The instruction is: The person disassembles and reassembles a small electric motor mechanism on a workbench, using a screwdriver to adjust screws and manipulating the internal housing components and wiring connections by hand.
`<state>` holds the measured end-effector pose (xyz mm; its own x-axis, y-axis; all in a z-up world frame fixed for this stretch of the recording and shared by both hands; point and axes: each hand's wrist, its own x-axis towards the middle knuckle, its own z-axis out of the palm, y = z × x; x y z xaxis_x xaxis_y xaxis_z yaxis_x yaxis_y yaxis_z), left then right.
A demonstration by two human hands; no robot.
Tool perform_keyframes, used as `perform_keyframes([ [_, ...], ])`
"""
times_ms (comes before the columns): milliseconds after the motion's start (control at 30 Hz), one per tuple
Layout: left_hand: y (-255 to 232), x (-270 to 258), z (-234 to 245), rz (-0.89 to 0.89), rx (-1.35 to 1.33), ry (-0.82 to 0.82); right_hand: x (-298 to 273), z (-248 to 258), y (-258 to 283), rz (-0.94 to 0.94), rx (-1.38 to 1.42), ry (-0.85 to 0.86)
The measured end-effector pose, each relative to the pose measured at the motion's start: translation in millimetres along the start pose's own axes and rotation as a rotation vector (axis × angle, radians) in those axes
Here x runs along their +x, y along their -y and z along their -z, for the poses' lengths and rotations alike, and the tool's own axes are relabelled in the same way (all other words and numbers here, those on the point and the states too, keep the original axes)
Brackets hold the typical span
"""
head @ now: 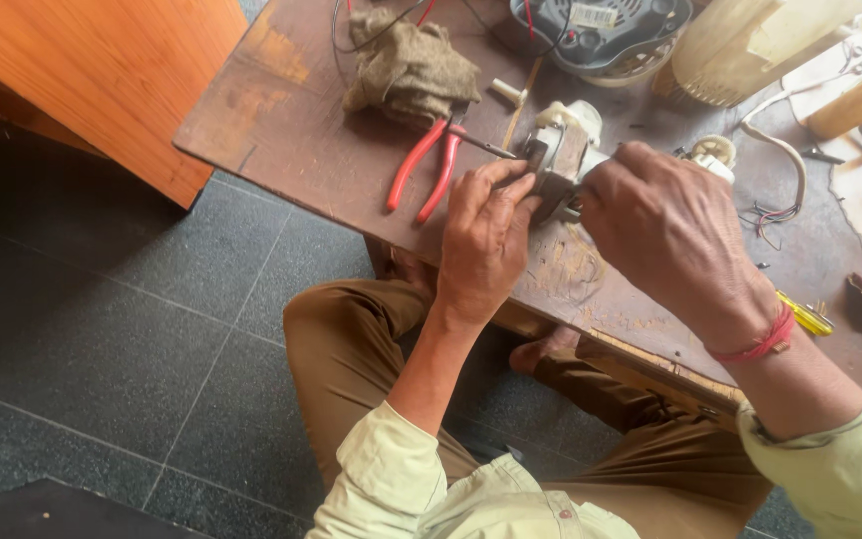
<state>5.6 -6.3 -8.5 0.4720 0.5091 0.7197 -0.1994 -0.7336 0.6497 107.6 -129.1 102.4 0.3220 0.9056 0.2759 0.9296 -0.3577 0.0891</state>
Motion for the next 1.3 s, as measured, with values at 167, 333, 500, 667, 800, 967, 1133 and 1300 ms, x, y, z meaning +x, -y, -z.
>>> perform_keyframes([
  [167, 2, 2, 1, 0.010, -0.011, 0.025, 1, -1, -4, -0.034, 0.133, 0.105],
  [333, -1, 4, -1, 0.018, 0.048, 0.019, -2, -3, -9, -0.040, 0.235, 0.086],
  [500, -2, 3, 0, 0.029, 0.041, 0.057, -6, 2, -10, -0.173, 0.373, 0.057],
  [667, -6, 5, -2, 0.011, -0.050, 0.079, -16, -1, -5, 0.011, 0.264, -0.171],
  [800, -5, 3, -3, 0.015, -0.003, 0.098, -19, -8, -12, 0.109, 0.178, -0.214],
  [967, 2, 0, -5, -0.017, 0.052, 0.143, -6, -5, -31, 0.162, 0.278, -0.150],
  [1133, 3, 2, -8, 0.008, 0.042, 0.177, -12, -12, -24, 0.043, 0.330, -0.168],
  [1300, 3, 12, 6, 0.081, -0.061, 0.243, -71, -15, -37, -0.155, 0.447, -0.339],
])
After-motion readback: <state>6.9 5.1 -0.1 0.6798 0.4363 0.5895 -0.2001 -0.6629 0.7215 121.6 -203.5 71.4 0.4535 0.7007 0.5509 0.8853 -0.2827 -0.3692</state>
